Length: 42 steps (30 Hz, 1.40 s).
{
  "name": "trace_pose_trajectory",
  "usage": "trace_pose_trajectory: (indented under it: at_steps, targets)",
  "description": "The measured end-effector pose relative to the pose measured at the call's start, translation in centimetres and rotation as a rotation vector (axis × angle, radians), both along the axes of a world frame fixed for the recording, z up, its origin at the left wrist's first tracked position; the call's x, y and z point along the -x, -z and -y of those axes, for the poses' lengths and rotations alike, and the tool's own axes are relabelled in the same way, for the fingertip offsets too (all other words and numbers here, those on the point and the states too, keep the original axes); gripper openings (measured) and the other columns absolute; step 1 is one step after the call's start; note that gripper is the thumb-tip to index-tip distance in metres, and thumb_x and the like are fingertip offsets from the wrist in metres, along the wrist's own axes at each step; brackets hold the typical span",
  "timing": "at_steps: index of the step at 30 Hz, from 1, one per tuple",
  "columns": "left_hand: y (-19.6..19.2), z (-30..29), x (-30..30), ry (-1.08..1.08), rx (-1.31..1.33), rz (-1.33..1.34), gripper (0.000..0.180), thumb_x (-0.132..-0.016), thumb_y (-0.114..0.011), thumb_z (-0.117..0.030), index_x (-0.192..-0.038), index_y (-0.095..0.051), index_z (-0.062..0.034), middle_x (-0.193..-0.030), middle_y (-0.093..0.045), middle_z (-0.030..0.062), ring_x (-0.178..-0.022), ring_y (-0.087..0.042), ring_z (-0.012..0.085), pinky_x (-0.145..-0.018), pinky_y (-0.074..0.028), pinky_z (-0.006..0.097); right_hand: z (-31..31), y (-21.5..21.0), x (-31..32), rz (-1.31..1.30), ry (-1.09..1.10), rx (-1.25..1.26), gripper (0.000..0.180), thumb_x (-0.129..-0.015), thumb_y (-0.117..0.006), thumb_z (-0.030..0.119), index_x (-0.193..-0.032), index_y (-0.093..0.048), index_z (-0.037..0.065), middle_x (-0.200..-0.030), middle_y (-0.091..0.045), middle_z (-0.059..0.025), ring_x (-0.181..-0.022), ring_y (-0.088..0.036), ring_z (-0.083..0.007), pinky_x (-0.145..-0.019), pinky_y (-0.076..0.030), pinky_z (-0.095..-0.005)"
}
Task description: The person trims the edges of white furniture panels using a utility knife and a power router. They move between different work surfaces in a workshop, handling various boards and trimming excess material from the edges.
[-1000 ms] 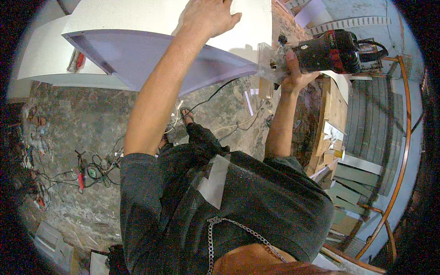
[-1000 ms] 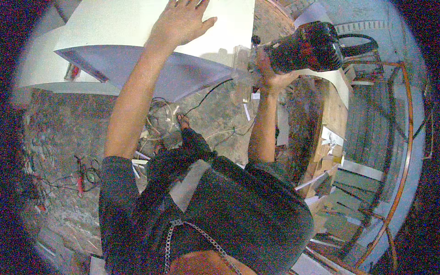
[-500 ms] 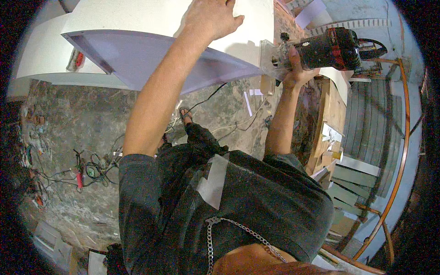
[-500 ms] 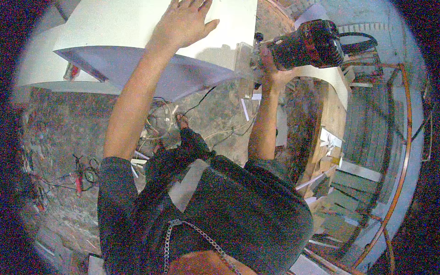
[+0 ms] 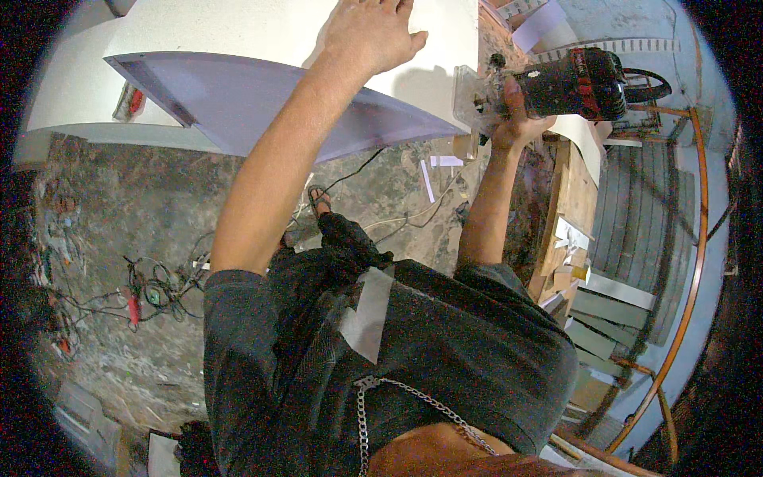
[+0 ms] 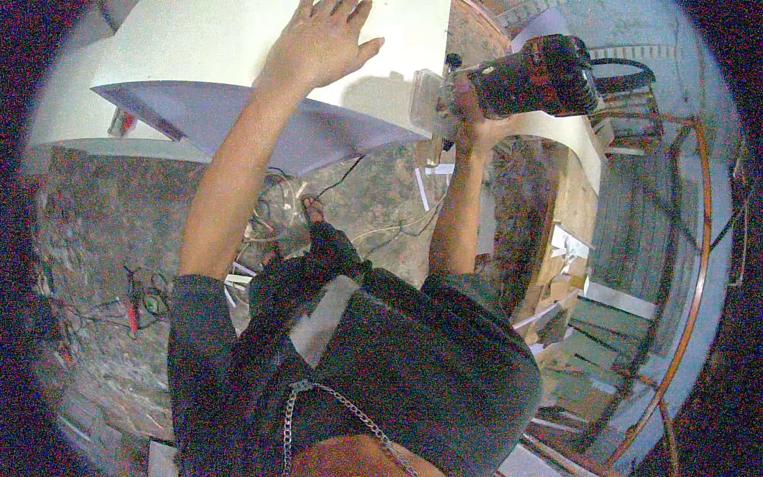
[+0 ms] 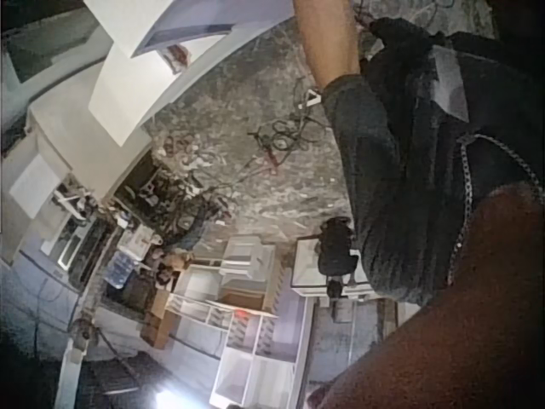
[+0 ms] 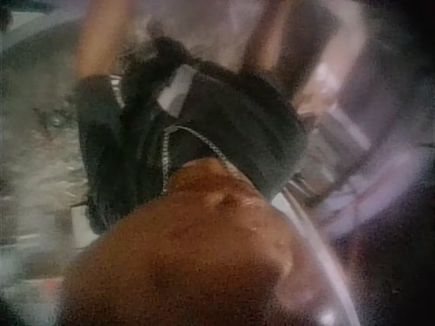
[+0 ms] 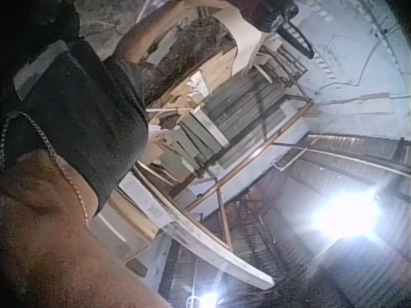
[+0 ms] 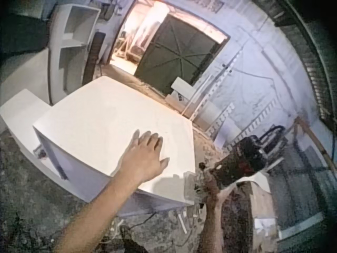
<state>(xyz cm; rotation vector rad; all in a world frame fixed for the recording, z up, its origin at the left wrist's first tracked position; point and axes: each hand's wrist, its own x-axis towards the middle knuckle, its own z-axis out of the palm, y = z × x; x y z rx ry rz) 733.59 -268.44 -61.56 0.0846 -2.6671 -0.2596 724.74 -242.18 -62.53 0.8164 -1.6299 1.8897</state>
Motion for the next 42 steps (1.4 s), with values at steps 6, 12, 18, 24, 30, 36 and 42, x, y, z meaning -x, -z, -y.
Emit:
trace_pose_trajectory:
  at_steps: [6,12,18,24,30,36,42]
  targets:
    - [0.3,0.1,0.2,-0.009,-0.002,-0.018,0.068,-0.1,-0.045,-0.048,-0.145,-0.048,0.0027,-0.152,-0.047,0.0176,-0.144,-0.037,0.0321,-0.122,-0.021,0.054,-0.2,-0.2,1.1,0.025,0.036,-0.043,0.049,-0.073,-0.085,0.007,-0.115,-0.06,-0.001,-0.104,-0.065,-0.0079,-0.09,-0.066,-0.0203,-0.079,-0.06,-0.0333]
    - [0.2,0.3,-0.2,-0.003,-0.009,0.014,0.068,-0.1,-0.045,-0.048,-0.146,-0.047,0.0025,-0.152,-0.046,0.0175,-0.144,-0.037,0.0318,-0.123,-0.02,0.054,2.2,-1.3,-1.0,-0.011,-0.003,-0.023,0.047,-0.072,-0.086,0.005,-0.112,-0.062,-0.001,-0.104,-0.066,-0.0078,-0.088,-0.065,-0.019,-0.08,-0.057,-0.0316]
    - [0.1,-0.2,0.6,-0.007,0.015,-0.009,0.068,-0.1,-0.045,-0.048,-0.147,-0.045,0.0023,-0.153,-0.045,0.0172,-0.145,-0.035,0.0313,-0.123,-0.019,0.053,-4.8,1.5,8.5,0.561,0.16,0.233,0.047,-0.072,-0.086,0.005,-0.112,-0.062,-0.002,-0.103,-0.066,-0.0089,-0.089,-0.065,-0.0193,-0.078,-0.059,-0.0327]
    - [0.3,0.0,0.5,-0.021,0.026,0.023,0.069,-0.101,-0.043,-0.048,-0.148,-0.044,0.0024,-0.154,-0.044,0.0171,-0.146,-0.034,0.0314,-0.123,-0.018,0.053,2.7,-1.5,1.0,0.11,0.031,0.101,0.051,-0.072,-0.087,0.007,-0.115,-0.06,-0.002,-0.105,-0.065,-0.0095,-0.088,-0.066,-0.0205,-0.078,-0.061,-0.0331]
    - [-0.2,-0.3,0.7,-0.013,0.026,0.025,0.069,-0.101,-0.043,-0.048,-0.148,-0.043,0.0023,-0.155,-0.043,0.0173,-0.146,-0.034,0.0315,-0.124,-0.018,0.053,1.0,-0.7,3.6,-0.08,-0.035,-0.04,0.052,-0.073,-0.088,0.01,-0.115,-0.06,-0.001,-0.107,-0.065,-0.0097,-0.091,-0.067,-0.0205,-0.079,-0.062,-0.0336]
    - [0.0,-0.4,0.0,-0.016,0.02,0.021,0.068,-0.102,-0.042,-0.048,-0.148,-0.043,0.0027,-0.155,-0.043,0.0181,-0.147,-0.034,0.032,-0.124,-0.017,0.053,1.8,-2.1,1.9,0.042,-0.113,-0.086,0.052,-0.075,-0.087,0.013,-0.116,-0.058,-0.002,-0.104,-0.066,-0.0091,-0.089,-0.067,-0.0205,-0.079,-0.062,-0.034]
    - [-0.7,-0.8,-1.3,-0.01,0.015,0.062,0.069,-0.103,-0.04,-0.048,-0.149,-0.041,0.0031,-0.156,-0.041,0.0186,-0.148,-0.032,0.0322,-0.124,-0.016,0.053,2.4,-1.1,2.4,-0.065,0.018,-0.09,0.053,-0.076,-0.087,0.011,-0.117,-0.057,-0.003,-0.106,-0.066,-0.0103,-0.09,-0.067,-0.0202,-0.079,-0.062,-0.0354]
